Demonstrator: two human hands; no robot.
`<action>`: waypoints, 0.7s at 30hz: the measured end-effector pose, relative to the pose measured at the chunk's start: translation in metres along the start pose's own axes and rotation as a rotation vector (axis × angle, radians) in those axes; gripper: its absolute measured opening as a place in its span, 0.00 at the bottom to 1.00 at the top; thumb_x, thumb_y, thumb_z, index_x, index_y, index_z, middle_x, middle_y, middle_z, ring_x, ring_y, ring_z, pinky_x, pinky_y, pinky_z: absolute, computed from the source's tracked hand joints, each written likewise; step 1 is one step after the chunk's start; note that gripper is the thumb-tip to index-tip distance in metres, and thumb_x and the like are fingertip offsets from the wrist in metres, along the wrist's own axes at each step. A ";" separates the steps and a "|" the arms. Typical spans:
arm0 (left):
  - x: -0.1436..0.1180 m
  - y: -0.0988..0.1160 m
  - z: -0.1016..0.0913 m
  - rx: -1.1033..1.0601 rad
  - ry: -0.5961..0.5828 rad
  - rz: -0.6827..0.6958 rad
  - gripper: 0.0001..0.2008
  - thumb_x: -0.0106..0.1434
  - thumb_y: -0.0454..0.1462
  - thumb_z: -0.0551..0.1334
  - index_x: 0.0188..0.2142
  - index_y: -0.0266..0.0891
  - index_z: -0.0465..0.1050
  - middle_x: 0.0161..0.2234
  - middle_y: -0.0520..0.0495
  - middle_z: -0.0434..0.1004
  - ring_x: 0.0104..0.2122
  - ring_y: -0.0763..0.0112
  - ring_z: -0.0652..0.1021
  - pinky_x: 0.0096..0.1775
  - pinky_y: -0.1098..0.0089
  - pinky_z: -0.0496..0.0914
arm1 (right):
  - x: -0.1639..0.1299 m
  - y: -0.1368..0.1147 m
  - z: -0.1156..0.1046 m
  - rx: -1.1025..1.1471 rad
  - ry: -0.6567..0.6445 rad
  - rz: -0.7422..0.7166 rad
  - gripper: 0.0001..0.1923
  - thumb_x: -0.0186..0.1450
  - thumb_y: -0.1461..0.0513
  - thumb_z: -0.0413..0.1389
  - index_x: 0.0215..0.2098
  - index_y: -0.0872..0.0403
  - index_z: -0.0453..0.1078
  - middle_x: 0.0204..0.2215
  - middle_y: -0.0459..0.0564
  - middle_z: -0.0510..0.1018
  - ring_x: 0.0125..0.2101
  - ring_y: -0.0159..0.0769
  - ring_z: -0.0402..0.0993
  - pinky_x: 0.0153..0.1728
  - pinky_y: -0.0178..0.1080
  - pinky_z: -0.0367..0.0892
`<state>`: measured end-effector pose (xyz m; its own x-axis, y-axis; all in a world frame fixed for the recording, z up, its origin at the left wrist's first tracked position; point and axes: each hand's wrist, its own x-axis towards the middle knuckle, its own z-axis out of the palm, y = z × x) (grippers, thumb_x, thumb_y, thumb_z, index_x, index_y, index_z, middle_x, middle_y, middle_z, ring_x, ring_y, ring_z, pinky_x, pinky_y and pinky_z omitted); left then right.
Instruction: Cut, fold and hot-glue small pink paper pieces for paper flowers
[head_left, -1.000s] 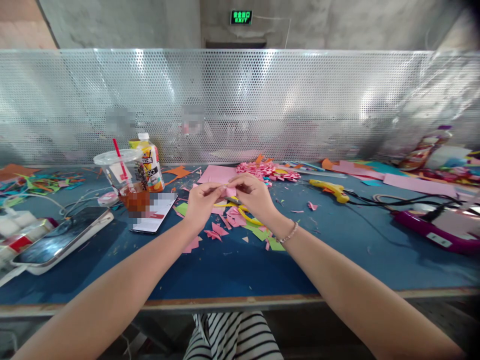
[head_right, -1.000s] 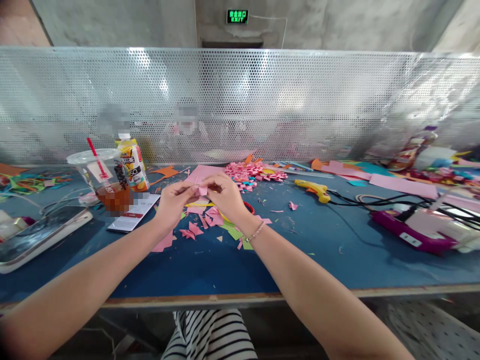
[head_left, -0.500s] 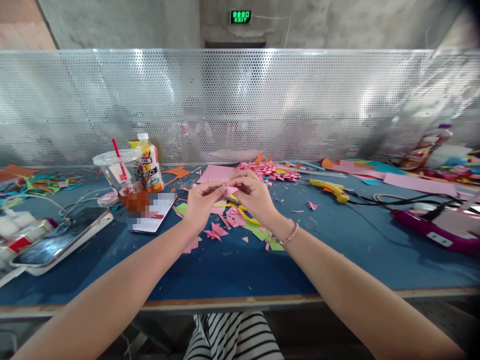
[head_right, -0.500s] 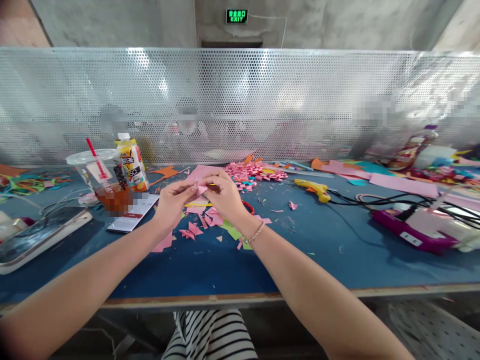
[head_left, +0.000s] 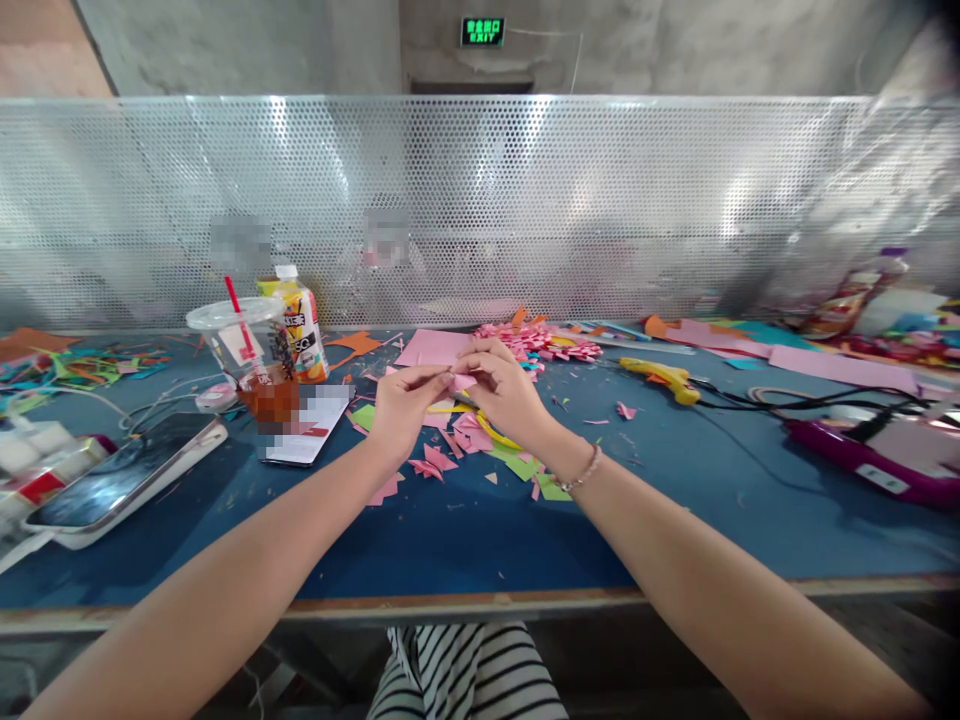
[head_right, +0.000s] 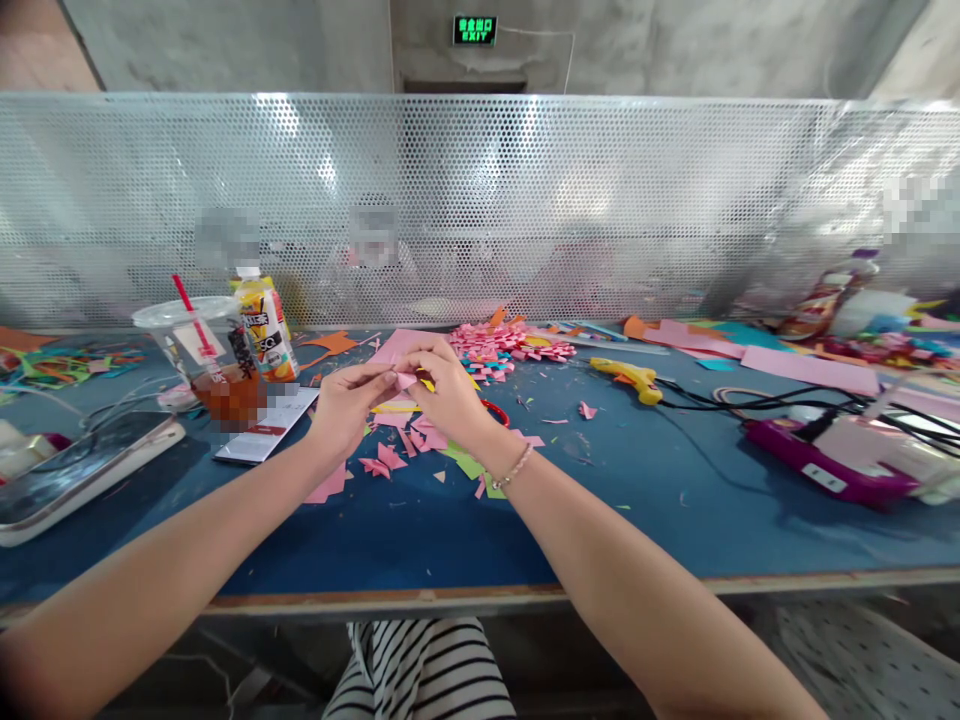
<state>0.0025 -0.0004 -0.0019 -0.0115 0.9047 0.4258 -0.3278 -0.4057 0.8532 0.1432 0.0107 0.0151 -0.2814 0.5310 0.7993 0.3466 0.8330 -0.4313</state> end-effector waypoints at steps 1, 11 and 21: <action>0.000 0.000 0.000 -0.002 0.005 0.000 0.09 0.47 0.37 0.66 0.29 0.37 0.77 0.29 0.48 0.77 0.30 0.71 0.76 0.41 0.64 0.70 | 0.000 0.000 0.000 0.009 0.006 0.021 0.08 0.55 0.70 0.52 0.30 0.52 0.68 0.36 0.49 0.67 0.40 0.35 0.65 0.42 0.43 0.65; 0.001 -0.002 0.000 -0.022 0.041 -0.020 0.08 0.45 0.37 0.67 0.27 0.37 0.76 0.27 0.50 0.76 0.30 0.73 0.75 0.42 0.66 0.69 | -0.001 0.012 0.007 0.460 0.056 0.387 0.15 0.48 0.68 0.55 0.34 0.52 0.62 0.26 0.43 0.68 0.24 0.27 0.66 0.20 0.31 0.62; 0.002 0.001 -0.001 0.038 0.088 0.007 0.07 0.48 0.38 0.65 0.28 0.37 0.74 0.25 0.51 0.74 0.27 0.75 0.74 0.38 0.67 0.69 | 0.001 0.014 0.006 0.376 -0.049 0.354 0.18 0.48 0.64 0.60 0.38 0.53 0.65 0.36 0.49 0.71 0.34 0.32 0.70 0.34 0.37 0.68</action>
<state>0.0009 0.0018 -0.0009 -0.0968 0.9091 0.4051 -0.2914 -0.4151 0.8619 0.1418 0.0235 0.0073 -0.2494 0.7895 0.5608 0.0852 0.5947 -0.7994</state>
